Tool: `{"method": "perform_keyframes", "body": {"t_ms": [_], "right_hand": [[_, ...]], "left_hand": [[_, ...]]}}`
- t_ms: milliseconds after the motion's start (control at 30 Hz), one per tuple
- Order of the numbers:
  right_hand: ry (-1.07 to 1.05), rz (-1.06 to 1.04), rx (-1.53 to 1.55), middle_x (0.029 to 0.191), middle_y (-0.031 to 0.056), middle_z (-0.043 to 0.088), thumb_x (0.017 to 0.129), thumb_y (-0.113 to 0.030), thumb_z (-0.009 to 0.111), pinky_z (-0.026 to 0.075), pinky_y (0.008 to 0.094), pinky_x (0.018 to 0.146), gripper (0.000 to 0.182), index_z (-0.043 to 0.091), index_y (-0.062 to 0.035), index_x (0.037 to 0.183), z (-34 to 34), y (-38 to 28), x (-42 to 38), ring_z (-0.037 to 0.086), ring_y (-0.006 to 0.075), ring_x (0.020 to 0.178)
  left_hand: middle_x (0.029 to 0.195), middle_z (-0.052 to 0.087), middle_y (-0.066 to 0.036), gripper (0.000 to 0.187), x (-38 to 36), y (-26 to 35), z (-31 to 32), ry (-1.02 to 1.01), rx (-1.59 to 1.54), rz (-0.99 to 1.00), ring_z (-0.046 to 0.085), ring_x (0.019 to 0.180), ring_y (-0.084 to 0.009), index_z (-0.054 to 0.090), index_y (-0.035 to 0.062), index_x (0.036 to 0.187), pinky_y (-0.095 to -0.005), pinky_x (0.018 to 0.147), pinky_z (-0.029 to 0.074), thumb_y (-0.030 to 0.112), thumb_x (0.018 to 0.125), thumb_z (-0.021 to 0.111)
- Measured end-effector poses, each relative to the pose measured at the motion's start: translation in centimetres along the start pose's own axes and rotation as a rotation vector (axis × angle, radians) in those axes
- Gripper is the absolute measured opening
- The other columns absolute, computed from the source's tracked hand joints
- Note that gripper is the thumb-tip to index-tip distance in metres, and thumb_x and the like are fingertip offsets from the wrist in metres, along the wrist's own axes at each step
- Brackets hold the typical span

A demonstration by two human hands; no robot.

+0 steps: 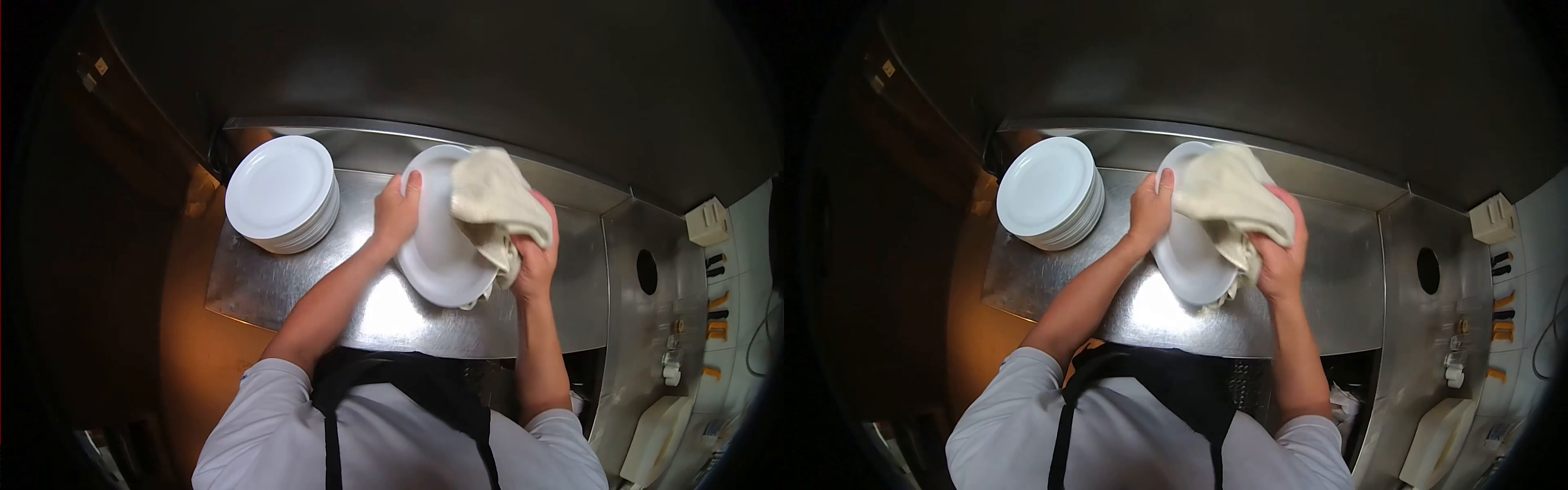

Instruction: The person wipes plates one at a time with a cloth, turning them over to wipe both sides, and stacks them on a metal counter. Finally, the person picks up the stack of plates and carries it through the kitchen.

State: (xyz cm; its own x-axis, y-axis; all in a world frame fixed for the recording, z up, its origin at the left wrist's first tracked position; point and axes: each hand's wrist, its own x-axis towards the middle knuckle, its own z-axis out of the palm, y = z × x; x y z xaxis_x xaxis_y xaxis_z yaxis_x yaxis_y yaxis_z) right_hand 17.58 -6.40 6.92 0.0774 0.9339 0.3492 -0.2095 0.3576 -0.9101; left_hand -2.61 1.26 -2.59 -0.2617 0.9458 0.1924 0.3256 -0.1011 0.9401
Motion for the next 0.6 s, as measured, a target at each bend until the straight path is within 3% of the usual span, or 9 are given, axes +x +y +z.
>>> {"method": "perform_keyframes", "body": {"t_ms": [100,200,233,300,333,367,467,500,600], "right_hand": [[-0.105,0.008,-0.024,0.121,0.01,0.063,0.09,-0.009,0.059,0.044,0.0287,0.099,0.049,0.052,-0.0009,0.138,4.5,0.4,1.7,0.057,0.0161,0.112],[-0.139,0.175,-0.038,0.117,0.0117,0.067,0.093,-0.014,0.064,0.051,0.034,0.093,0.047,0.053,0.0023,0.135,6.4,5.7,-2.1,0.064,0.0179,0.103],[-0.201,0.078,-0.091,0.118,0.0159,0.068,0.09,-0.017,0.068,0.051,0.0368,0.096,0.051,0.053,0.0045,0.134,6.8,6.8,-4.8,0.067,0.0231,0.105],[-0.385,-0.195,-0.266,0.135,0.0271,0.057,0.084,-0.023,0.075,0.037,0.045,0.113,0.062,0.053,0.0045,0.135,8.3,5.4,-8.4,0.053,0.0417,0.13],[-0.47,-0.237,-0.267,0.142,0.0289,0.05,0.081,-0.024,0.077,0.03,0.0483,0.118,0.061,0.058,0.0031,0.132,9.7,3.4,-8.6,0.044,0.0445,0.138],[-0.474,-0.526,-0.363,0.144,0.0284,0.05,0.078,-0.025,0.078,0.032,0.0504,0.117,0.057,0.064,-0.0044,0.129,10.7,2.8,-7.4,0.045,0.0462,0.137],[-0.447,-0.566,-0.516,0.136,0.0217,0.06,0.076,-0.018,0.077,0.042,0.0403,0.111,0.057,0.065,-0.0034,0.129,11.9,-1.9,-2.1,0.058,0.0381,0.127],[-0.415,-0.392,-0.429,0.131,0.0197,0.064,0.08,-0.013,0.072,0.046,0.0368,0.105,0.054,0.063,-0.004,0.132,11.8,-1.6,-0.4,0.062,0.0297,0.122],[-0.326,0.066,-0.152,0.126,0.0188,0.066,0.083,-0.009,0.071,0.048,0.0354,0.102,0.054,0.058,-0.0008,0.135,10.4,1.6,2.2,0.064,0.0237,0.117]], "left_hand": [[0.092,0.068,-0.021,0.033,-3.4,0.1,1.7,-0.027,0.069,0.318,0.066,0.088,-0.0282,0.064,-0.0002,0.105,-0.0392,0.081,0.051,0.03,0.101,0.05],[0.091,0.067,-0.02,0.034,-4.9,-0.1,1.0,-0.127,-0.186,0.217,0.065,0.087,-0.0275,0.064,0.0,0.104,-0.0391,0.08,0.05,0.031,0.102,0.05],[0.09,0.067,-0.02,0.035,-4.3,-1.1,0.0,-0.142,-0.253,0.162,0.065,0.086,-0.0273,0.063,0.0,0.104,-0.039,0.079,0.05,0.032,0.102,0.05],[0.089,0.067,-0.019,0.036,-3.2,-2.2,-2.9,-0.16,-0.346,0.055,0.064,0.085,-0.0268,0.063,0.0001,0.103,-0.0389,0.078,0.05,0.033,0.102,0.05],[0.089,0.066,-0.019,0.036,-3.2,-2.3,-3.7,-0.168,-0.373,0.023,0.064,0.085,-0.0266,0.063,0.0002,0.103,-0.0388,0.078,0.05,0.033,0.102,0.05],[0.088,0.066,-0.018,0.036,-3.4,-2.3,-4.5,-0.174,-0.402,-0.01,0.064,0.084,-0.0264,0.063,0.0002,0.103,-0.0388,0.078,0.05,0.034,0.102,0.05],[0.087,0.066,-0.017,0.038,-4.5,-2.4,-3.3,-0.173,-0.471,-0.053,0.063,0.083,-0.0257,0.063,0.0004,0.102,-0.0386,0.077,0.05,0.035,0.102,0.049],[0.086,0.066,-0.017,0.038,-5.6,-2.6,-1.8,-0.159,-0.458,-0.025,0.063,0.082,-0.0255,0.063,0.0004,0.101,-0.0386,0.076,0.049,0.036,0.102,0.049],[0.085,0.065,-0.016,0.04,-7.4,-2.9,-0.7,-0.157,-0.502,-0.048,0.063,0.081,-0.0248,0.063,0.0006,0.1,-0.0384,0.075,0.049,0.038,0.103,0.049]]}}
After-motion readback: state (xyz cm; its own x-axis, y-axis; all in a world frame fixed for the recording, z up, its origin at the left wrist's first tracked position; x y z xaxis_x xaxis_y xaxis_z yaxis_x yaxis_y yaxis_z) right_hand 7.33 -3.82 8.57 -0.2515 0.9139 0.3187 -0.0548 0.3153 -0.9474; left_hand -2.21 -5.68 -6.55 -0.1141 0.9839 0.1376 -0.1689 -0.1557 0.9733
